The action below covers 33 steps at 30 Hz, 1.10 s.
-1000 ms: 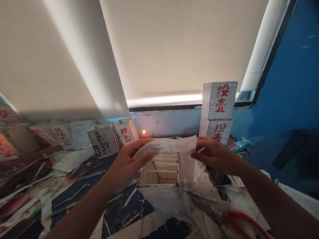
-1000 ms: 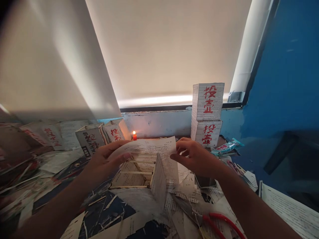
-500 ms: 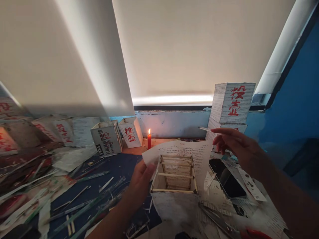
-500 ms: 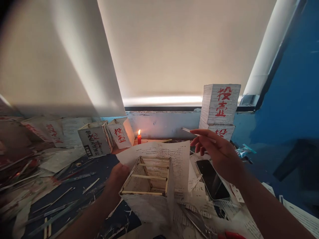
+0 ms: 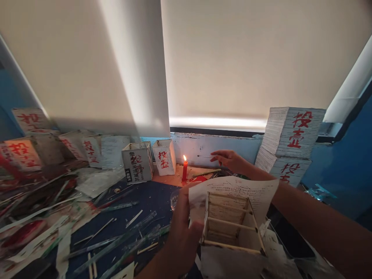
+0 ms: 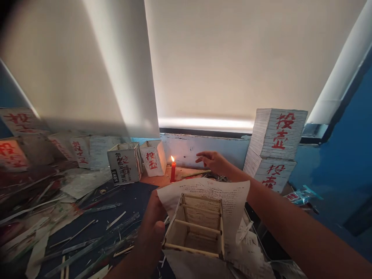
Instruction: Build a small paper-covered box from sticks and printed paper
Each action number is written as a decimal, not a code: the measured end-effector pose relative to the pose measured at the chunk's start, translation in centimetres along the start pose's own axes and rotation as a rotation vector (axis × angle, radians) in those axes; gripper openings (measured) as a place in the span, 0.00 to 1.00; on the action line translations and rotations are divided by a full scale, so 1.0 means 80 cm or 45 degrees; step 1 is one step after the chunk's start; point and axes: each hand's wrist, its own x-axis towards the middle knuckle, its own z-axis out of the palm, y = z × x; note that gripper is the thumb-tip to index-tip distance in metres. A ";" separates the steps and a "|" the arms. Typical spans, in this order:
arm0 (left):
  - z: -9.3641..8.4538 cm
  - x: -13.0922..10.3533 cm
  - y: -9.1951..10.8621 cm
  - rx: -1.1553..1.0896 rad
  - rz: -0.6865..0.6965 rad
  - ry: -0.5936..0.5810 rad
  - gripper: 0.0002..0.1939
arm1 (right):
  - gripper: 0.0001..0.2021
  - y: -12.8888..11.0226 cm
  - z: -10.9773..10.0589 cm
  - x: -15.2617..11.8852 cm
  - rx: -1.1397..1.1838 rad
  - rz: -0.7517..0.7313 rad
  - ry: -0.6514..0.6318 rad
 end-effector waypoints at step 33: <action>0.033 -0.009 0.018 -0.013 -0.131 0.250 0.24 | 0.14 0.021 0.062 0.071 -0.188 -0.009 -0.106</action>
